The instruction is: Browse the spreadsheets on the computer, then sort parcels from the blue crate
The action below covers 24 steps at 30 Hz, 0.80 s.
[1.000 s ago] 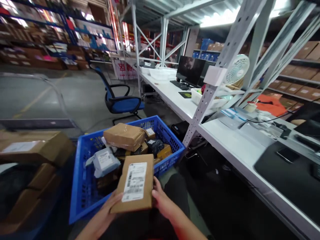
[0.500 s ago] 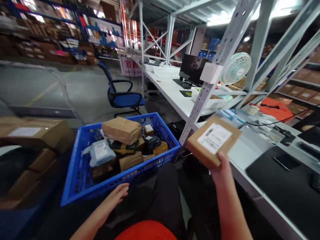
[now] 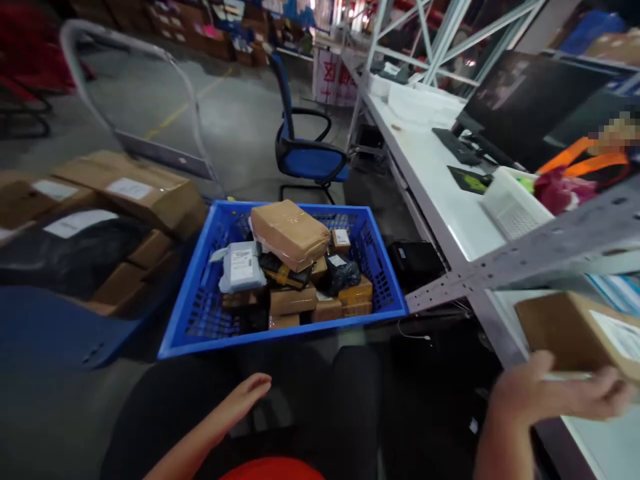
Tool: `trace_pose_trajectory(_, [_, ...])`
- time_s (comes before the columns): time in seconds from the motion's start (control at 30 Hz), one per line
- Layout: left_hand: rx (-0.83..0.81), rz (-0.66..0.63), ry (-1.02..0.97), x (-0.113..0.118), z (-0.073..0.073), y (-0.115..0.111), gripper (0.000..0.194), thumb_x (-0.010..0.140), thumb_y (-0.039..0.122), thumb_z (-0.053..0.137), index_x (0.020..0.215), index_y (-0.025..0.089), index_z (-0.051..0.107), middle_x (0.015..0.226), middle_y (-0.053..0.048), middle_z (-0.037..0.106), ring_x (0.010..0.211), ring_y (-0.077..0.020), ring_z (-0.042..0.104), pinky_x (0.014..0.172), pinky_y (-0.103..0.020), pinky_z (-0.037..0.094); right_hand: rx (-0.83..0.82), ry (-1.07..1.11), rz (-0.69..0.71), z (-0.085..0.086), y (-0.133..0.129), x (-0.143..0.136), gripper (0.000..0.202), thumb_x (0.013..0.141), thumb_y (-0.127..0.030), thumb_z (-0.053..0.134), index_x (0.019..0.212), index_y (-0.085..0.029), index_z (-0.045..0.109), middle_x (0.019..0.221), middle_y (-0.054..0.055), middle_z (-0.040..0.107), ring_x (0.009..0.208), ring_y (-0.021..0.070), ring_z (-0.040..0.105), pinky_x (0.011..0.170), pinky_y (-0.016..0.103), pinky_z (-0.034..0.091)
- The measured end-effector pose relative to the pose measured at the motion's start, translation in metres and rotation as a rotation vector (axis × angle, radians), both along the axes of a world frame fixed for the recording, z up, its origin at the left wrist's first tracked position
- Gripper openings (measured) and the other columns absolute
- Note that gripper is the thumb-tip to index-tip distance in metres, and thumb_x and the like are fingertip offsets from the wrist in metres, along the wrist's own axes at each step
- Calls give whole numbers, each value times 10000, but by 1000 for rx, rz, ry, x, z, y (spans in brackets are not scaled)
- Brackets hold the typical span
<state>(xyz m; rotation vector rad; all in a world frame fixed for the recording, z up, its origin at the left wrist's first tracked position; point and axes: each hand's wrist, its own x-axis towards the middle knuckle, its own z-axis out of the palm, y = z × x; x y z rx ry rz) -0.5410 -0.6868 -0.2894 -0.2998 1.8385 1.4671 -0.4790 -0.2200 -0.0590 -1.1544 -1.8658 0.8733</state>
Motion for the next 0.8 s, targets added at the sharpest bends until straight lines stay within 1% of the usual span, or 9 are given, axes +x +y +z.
trace_pose_trajectory(0.07, [2,43,-5,-13,-6,3,461,577,569,712,858,203,700,940,-93,715,1001,-307,642,989,-417,463,216,-31,135,-49,-54,-39,567,733,-415,681,1258,-208,622,1515,206,414,1482,358,253,1177,658,203])
trace_pose_trajectory(0.1, [3,64,-1,-20,-9,5,435,583,557,712,844,209,700,927,-86,715,994,-305,639,988,-417,462,157,-61,304,-76,-82,-63,605,688,-421,731,1242,-203,620,1508,195,424,1476,354,262,1213,634,147])
trace_pose_trajectory(0.17, [7,101,10,-32,-15,7,398,600,551,705,818,219,694,911,-74,714,984,-296,634,975,-404,464,-296,-124,670,-127,-135,-117,628,643,-478,768,1193,-213,621,1501,156,435,1460,334,293,1235,572,145])
trace_pose_trajectory(0.2, [11,114,14,-37,-18,7,393,606,555,702,815,222,693,908,-71,714,972,-291,633,962,-397,469,-636,-134,697,-150,-157,-146,677,602,-482,802,1203,-245,602,1528,120,404,1468,310,278,1240,523,163])
trace_pose_trajectory(0.23, [15,123,14,-40,-20,7,398,610,563,699,817,223,693,904,-69,713,951,-286,633,944,-392,475,-786,-175,700,-171,-177,-175,717,613,-550,782,1234,-257,576,1510,124,423,1441,322,330,1207,536,242])
trace_pose_trajectory(0.37, [13,155,-29,-45,-31,-2,468,593,616,706,849,224,696,897,-71,711,874,-270,636,897,-392,495,-1164,-299,669,-228,-223,-277,858,771,-813,415,1428,-262,414,1390,179,533,1310,335,520,1026,614,425])
trace_pose_trajectory(0.5, [-6,198,-85,-42,-40,-16,563,562,697,687,849,212,692,940,-102,712,910,-286,641,921,-406,487,-1380,-357,609,-249,-236,-337,1001,744,-920,176,1539,-314,238,1493,188,439,1259,336,573,959,636,449])
trace_pose_trajectory(0.63, [-10,232,-100,-47,-41,-24,614,541,745,671,841,210,697,946,-117,716,947,-303,644,930,-406,487,-1438,-444,573,-244,-236,-357,990,732,-929,276,1524,-334,283,1575,182,337,1290,347,549,1024,686,364])
trace_pose_trajectory(0.8, [9,270,-57,-62,-40,-23,643,524,786,668,845,230,700,955,-110,723,982,-308,647,954,-394,492,-1374,-516,539,-229,-229,-367,879,744,-807,537,1447,-293,412,1599,197,301,1328,330,517,1131,698,177])
